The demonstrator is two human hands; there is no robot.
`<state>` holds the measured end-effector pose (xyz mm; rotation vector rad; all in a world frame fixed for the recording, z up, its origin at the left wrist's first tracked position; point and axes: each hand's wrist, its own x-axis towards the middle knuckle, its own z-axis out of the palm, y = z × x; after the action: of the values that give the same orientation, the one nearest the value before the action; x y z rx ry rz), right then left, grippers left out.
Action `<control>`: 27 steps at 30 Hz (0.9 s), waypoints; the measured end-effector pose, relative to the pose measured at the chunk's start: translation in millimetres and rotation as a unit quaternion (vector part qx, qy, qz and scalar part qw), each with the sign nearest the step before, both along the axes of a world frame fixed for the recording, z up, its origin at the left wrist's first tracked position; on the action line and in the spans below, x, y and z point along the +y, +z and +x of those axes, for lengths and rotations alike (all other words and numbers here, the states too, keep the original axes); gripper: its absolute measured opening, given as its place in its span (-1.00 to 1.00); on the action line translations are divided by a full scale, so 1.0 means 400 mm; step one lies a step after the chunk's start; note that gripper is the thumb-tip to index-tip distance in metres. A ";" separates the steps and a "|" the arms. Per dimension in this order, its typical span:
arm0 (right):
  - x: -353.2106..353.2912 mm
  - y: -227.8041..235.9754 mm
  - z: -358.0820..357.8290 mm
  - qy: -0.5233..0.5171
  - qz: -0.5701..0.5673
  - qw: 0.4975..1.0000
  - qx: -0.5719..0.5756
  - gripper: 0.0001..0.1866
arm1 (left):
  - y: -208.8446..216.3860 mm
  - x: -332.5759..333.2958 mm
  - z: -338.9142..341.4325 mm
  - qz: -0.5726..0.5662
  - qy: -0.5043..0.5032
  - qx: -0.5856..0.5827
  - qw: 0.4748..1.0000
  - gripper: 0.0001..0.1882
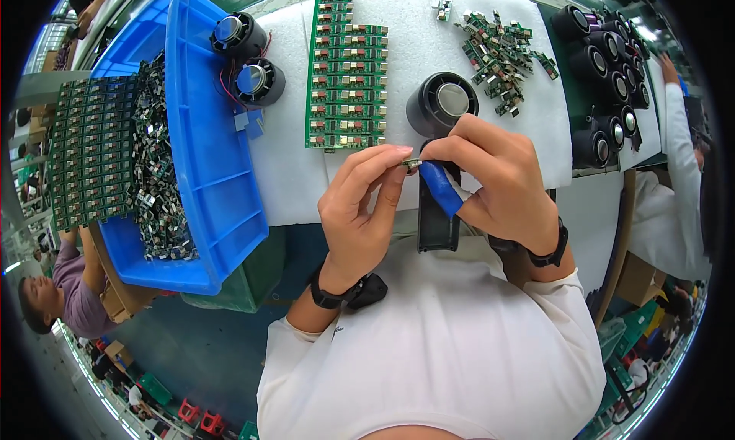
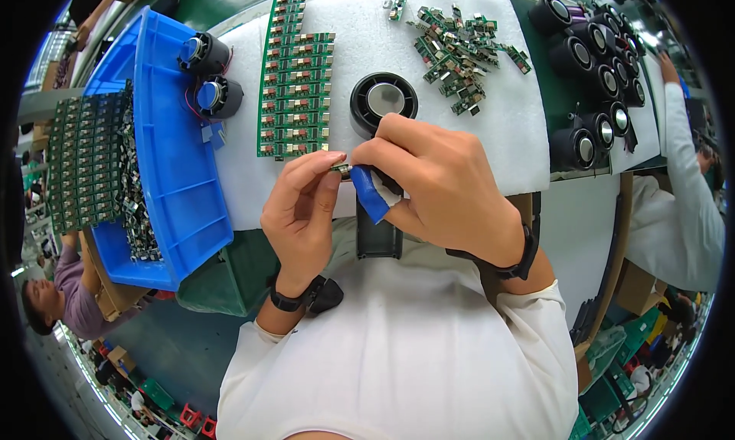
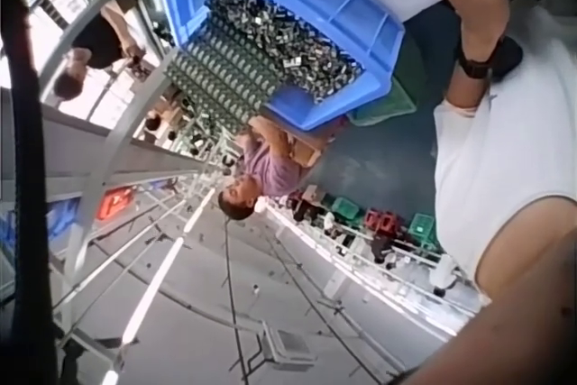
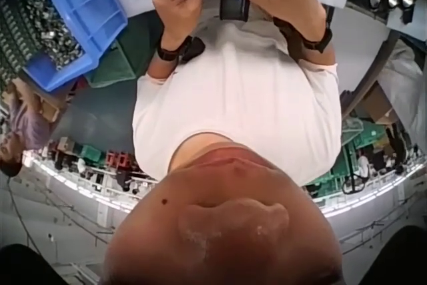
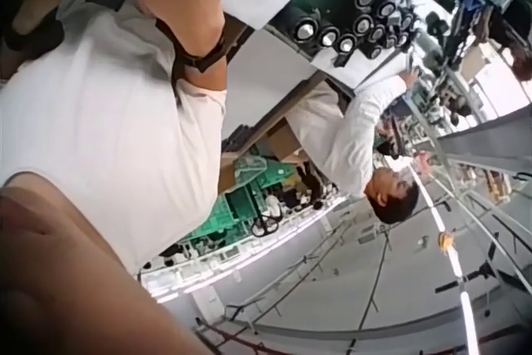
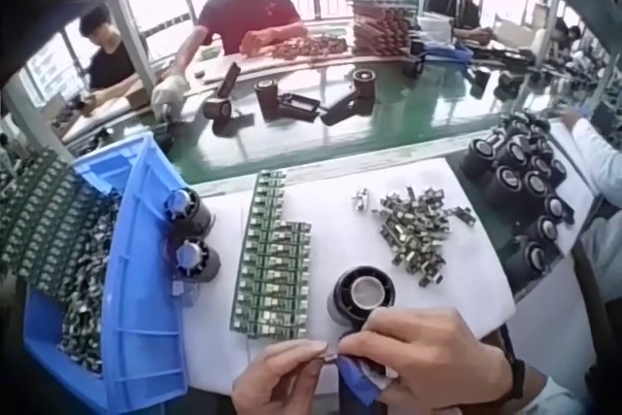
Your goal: The person assembles handheld fans by connecting a battery to a circuit board and fitting them into the fan housing. They repeat this process for a second fan before setting the assemblies aside.
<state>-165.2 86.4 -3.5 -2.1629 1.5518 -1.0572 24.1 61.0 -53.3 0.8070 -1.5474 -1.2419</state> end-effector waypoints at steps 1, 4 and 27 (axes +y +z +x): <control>-0.002 0.000 -0.004 0.008 -0.001 1.000 0.002 -0.74 | 0.002 -0.002 0.001 -0.007 -0.003 -0.008 1.000 -0.72; -0.006 -0.001 -0.018 0.023 -0.002 1.000 0.002 -0.73 | 0.003 -0.008 0.008 -0.019 -0.010 -0.026 0.999 -0.70; 0.036 -0.071 0.082 -0.115 -0.031 0.978 -0.172 -0.72 | -0.034 0.015 -0.009 -0.263 0.101 -0.131 0.950 -0.56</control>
<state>-132.5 100.8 -32.0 -1.7425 1.6421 -1.4794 20.6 67.1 -67.0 0.7666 -1.8437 -0.5417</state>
